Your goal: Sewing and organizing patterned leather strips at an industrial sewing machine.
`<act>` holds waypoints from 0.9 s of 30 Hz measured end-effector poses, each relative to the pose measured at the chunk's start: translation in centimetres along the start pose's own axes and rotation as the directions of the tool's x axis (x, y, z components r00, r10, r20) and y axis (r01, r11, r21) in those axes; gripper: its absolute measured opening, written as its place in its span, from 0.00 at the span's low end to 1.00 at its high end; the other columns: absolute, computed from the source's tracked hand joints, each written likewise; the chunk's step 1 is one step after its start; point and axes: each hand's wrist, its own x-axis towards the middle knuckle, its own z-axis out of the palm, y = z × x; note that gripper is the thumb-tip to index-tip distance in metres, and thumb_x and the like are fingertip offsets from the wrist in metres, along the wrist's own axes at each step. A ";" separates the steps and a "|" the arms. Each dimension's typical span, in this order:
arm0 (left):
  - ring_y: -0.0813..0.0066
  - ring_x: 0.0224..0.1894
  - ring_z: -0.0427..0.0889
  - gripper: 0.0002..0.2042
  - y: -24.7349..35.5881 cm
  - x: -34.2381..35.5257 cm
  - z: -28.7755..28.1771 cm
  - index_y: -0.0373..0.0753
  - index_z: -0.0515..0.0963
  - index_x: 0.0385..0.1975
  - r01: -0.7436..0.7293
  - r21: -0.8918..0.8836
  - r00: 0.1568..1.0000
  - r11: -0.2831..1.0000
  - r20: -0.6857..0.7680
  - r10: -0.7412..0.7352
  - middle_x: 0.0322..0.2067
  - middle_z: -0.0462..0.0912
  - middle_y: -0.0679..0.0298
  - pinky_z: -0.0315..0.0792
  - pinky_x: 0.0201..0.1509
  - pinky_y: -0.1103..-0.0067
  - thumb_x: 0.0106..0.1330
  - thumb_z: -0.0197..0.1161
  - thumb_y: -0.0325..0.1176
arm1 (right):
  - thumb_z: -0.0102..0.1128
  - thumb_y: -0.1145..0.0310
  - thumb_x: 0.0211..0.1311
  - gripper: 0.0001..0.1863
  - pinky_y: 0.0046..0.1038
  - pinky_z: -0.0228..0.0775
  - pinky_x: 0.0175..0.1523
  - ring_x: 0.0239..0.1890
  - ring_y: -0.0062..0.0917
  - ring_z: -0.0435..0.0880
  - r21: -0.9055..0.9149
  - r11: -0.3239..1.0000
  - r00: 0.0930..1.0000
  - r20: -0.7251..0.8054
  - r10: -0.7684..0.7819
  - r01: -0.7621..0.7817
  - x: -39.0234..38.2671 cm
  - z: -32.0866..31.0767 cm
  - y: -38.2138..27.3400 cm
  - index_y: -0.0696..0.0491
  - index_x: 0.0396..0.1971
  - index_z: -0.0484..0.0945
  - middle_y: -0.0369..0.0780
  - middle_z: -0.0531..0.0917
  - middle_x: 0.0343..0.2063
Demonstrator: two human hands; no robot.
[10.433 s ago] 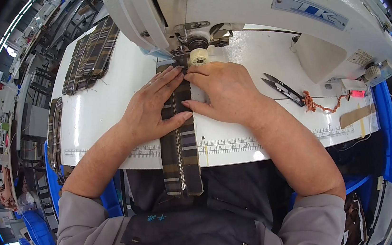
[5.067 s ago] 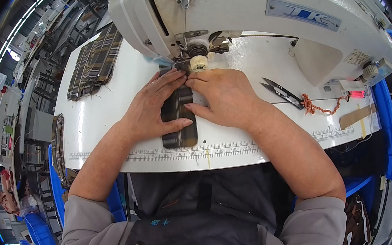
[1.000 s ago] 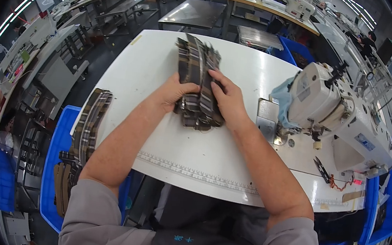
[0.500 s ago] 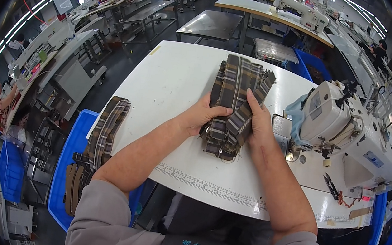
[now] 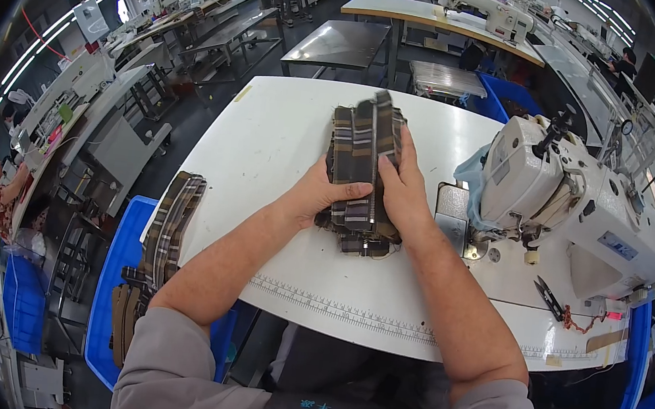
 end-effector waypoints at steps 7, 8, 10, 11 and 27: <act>0.70 0.60 0.79 0.39 -0.2 -0.4 0.5 0.39 0.63 0.67 -0.077 -0.078 0.997 0.994 -0.015 0.076 0.59 0.77 0.60 0.77 0.64 0.71 0.57 0.80 0.27 | 0.67 0.60 0.69 0.42 0.28 0.78 0.56 0.54 0.27 0.84 0.195 0.951 0.967 -0.032 0.252 -0.241 0.0 0.0 -2.0 0.64 0.73 0.56 0.50 0.78 0.60; 0.69 0.62 0.78 0.40 -0.2 -0.5 0.6 0.39 0.62 0.68 -0.084 -0.073 0.996 0.994 -0.022 0.083 0.60 0.76 0.60 0.77 0.65 0.70 0.57 0.80 0.27 | 0.67 0.60 0.69 0.42 0.28 0.78 0.56 0.54 0.27 0.84 0.195 0.950 0.966 -0.034 0.255 -0.244 0.0 -0.4 -2.4 0.64 0.73 0.56 0.50 0.78 0.60; 0.69 0.63 0.77 0.41 -0.1 -0.6 0.8 0.40 0.60 0.68 -0.091 -0.067 0.996 0.994 -0.029 0.089 0.60 0.75 0.59 0.76 0.66 0.70 0.57 0.80 0.28 | 0.71 0.56 0.65 0.35 0.27 0.81 0.50 0.47 0.26 0.87 0.451 0.776 0.897 0.256 0.360 -0.441 0.0 -1.3 -2.8 0.64 0.62 0.72 0.46 0.84 0.50; 0.69 0.65 0.75 0.42 -0.1 -0.6 0.9 0.39 0.59 0.69 -0.087 -0.025 0.996 0.996 -0.006 0.087 0.61 0.74 0.59 0.74 0.68 0.70 0.57 0.81 0.29 | 0.71 0.56 0.65 0.35 0.27 0.81 0.50 0.47 0.26 0.87 0.452 0.776 0.897 0.257 0.360 -0.441 0.0 -1.5 -2.6 0.64 0.62 0.72 0.46 0.84 0.50; 0.69 0.62 0.78 0.37 1.1 -0.9 1.2 0.31 0.66 0.65 -0.189 0.243 0.981 0.951 0.004 0.194 0.58 0.79 0.58 0.71 0.67 0.74 0.59 0.80 0.34 | 0.74 0.70 0.61 0.26 0.25 0.81 0.50 0.43 0.22 0.87 0.383 0.922 0.999 0.036 0.035 -0.046 -0.6 -1.7 -5.7 0.60 0.57 0.74 0.40 0.86 0.45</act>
